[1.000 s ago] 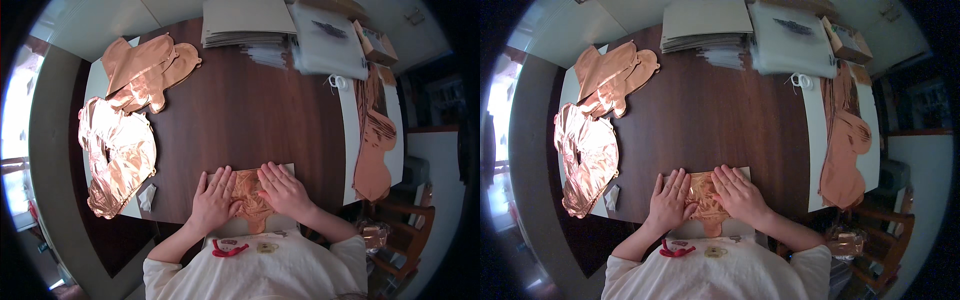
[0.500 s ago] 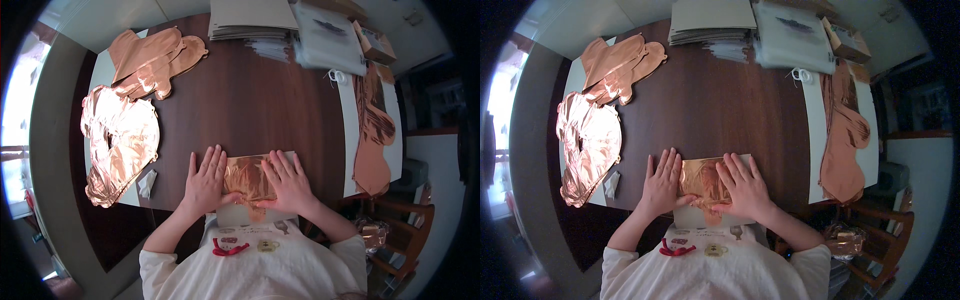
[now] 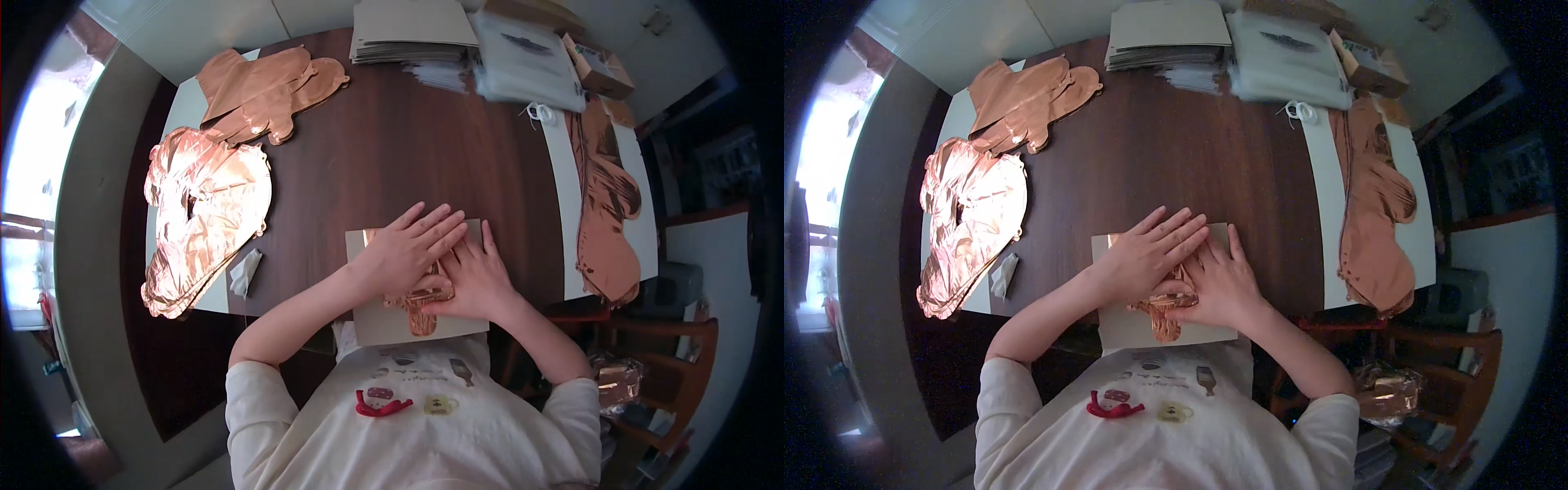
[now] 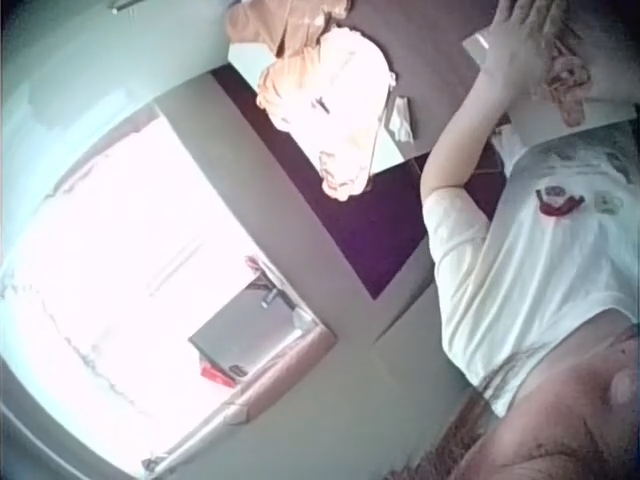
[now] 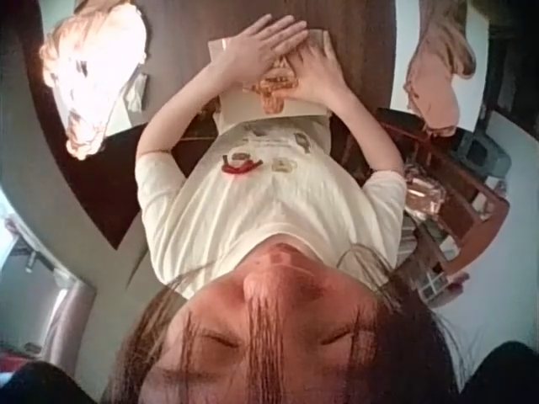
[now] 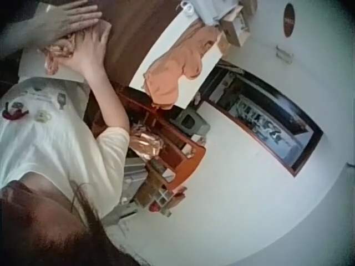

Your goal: Folding a foil balloon and placing it into a retail plastic bag with a cardboard backing.

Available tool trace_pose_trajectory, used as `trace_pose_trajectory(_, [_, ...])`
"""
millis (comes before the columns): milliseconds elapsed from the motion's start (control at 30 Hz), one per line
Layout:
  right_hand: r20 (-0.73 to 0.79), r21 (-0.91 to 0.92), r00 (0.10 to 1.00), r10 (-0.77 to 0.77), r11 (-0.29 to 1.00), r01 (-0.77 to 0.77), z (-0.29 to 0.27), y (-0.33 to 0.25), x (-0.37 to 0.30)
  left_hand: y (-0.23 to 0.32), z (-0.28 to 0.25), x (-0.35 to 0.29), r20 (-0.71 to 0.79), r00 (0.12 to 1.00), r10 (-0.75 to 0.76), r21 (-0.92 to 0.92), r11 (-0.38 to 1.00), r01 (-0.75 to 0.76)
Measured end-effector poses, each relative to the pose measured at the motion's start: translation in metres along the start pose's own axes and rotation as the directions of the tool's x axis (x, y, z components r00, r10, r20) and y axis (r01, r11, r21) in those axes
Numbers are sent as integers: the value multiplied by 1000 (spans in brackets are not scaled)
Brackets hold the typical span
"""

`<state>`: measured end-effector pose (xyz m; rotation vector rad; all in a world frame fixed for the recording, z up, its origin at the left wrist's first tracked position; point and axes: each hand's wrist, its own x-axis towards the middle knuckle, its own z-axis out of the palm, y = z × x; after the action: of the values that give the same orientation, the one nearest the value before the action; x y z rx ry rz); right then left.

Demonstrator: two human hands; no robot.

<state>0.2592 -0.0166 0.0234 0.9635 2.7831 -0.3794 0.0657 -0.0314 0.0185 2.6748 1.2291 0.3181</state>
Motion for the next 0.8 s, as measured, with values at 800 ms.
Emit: trace_pose_trajectory(800, [-542, -44, 558, -628, 685, 728, -76, -74, 99, -26, 31, -19, -34, 998, 45, -268, 962, -53])
